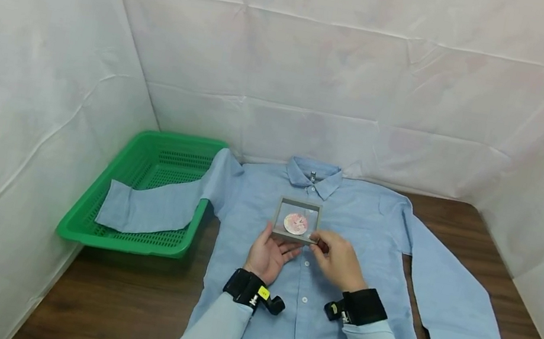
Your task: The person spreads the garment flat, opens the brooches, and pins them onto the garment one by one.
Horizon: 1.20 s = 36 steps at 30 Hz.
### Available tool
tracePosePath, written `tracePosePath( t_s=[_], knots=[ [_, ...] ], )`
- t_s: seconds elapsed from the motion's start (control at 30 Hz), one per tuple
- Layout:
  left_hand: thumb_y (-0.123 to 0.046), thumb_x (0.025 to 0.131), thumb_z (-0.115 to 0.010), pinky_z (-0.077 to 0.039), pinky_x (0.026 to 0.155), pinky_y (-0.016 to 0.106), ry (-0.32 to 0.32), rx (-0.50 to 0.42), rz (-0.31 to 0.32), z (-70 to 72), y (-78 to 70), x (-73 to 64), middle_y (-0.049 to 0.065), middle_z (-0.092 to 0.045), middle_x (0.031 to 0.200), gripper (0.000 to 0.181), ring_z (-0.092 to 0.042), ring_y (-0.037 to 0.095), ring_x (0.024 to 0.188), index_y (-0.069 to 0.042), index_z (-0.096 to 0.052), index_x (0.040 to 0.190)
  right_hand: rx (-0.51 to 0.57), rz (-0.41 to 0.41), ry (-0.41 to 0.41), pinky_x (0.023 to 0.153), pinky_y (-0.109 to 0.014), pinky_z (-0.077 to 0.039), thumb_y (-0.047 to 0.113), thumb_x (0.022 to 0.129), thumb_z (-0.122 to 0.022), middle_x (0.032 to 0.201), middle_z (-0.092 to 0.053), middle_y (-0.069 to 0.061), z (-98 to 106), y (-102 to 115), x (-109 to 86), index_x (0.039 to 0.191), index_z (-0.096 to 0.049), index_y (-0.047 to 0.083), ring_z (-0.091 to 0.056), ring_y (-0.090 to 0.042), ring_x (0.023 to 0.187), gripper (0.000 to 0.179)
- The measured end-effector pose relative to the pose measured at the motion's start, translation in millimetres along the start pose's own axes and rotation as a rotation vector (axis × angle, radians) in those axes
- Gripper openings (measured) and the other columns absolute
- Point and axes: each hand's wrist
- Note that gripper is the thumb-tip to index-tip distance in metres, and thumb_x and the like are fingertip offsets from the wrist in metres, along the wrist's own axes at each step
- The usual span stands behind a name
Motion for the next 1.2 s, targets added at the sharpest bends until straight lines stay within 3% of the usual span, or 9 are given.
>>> tracePosePath(
  t_s=[0.23, 0.4, 0.6, 0.87, 1.0, 1.2],
  knots=[
    [-0.044, 0.105, -0.031, -0.045, 0.098, 0.042, 0.007, 0.037, 0.014, 1.4, 0.3, 0.8, 0.023, -0.052, 0.132, 0.057, -0.058, 0.033, 0.114, -0.005, -0.031, 0.147, -0.097, -0.053, 0.036, 0.057, -0.027, -0.040, 0.012, 0.081, -0.079, 0.078, -0.054, 0.005, 0.0, 2.7, 4.2, 0.098, -0.071, 0.015, -0.047, -0.008, 0.067, 0.019],
    [-0.036, 0.106, -0.030, -0.046, 0.096, 0.044, 0.045, 0.089, 0.003, 0.9, 0.5, -0.3, 0.019, -0.062, 0.119, 0.050, -0.064, 0.028, 0.105, 0.002, -0.039, 0.138, -0.185, 0.025, 0.036, 0.063, -0.031, -0.039, 0.012, 0.076, -0.082, 0.082, -0.049, 0.001, 2.0, 13.8, 14.9, 0.093, -0.072, 0.015, -0.045, -0.016, 0.075, 0.020],
    [-0.027, 0.107, -0.029, -0.048, 0.093, 0.043, 0.084, 0.116, 0.002, 0.9, 1.2, -1.1, 0.011, -0.066, 0.108, 0.041, -0.067, 0.021, 0.094, 0.002, -0.044, 0.132, -0.208, 0.088, 0.062, 0.070, -0.035, -0.042, 0.009, 0.074, -0.083, 0.086, -0.058, -0.001, -2.0, 23.7, 23.0, 0.087, -0.071, 0.014, -0.049, -0.020, 0.082, 0.019],
    [-0.029, 0.107, -0.030, -0.042, 0.100, 0.048, 0.086, 0.120, 0.001, 1.0, 2.6, -1.8, 0.017, -0.062, 0.119, 0.044, -0.064, 0.025, 0.102, 0.002, -0.041, 0.136, -0.195, 0.059, 0.077, 0.075, -0.039, -0.045, 0.007, 0.072, -0.085, 0.086, -0.062, 0.000, 1.9, 24.6, 21.1, 0.090, -0.071, 0.012, -0.056, -0.020, 0.083, 0.023],
    [-0.025, 0.105, -0.041, -0.041, 0.101, 0.049, 0.081, 0.146, 0.002, -0.4, 1.6, -2.5, 0.018, -0.060, 0.122, 0.042, -0.063, 0.026, 0.104, 0.001, -0.038, 0.138, -0.171, 0.041, 0.084, 0.074, -0.039, -0.046, 0.009, 0.073, -0.084, 0.085, -0.063, 0.001, 5.5, 24.1, 20.0, 0.091, -0.072, 0.013, -0.057, -0.019, 0.082, 0.022],
    [-0.002, 0.093, -0.060, -0.049, 0.093, 0.040, 0.078, 0.252, -0.008, -3.2, 3.1, -0.9, 0.013, -0.058, 0.121, 0.053, -0.065, 0.018, 0.097, -0.001, -0.034, 0.139, -0.164, 0.036, 0.095, 0.073, -0.036, -0.046, 0.011, 0.075, -0.083, 0.085, -0.063, 0.001, 7.8, 28.4, 20.0, 0.092, -0.073, 0.015, -0.056, -0.017, 0.080, 0.020]
  ],
)
Point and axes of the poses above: each hand's wrist, its own x-axis towards the middle knuckle, its own z-axis out of the back of the hand, y = z × x
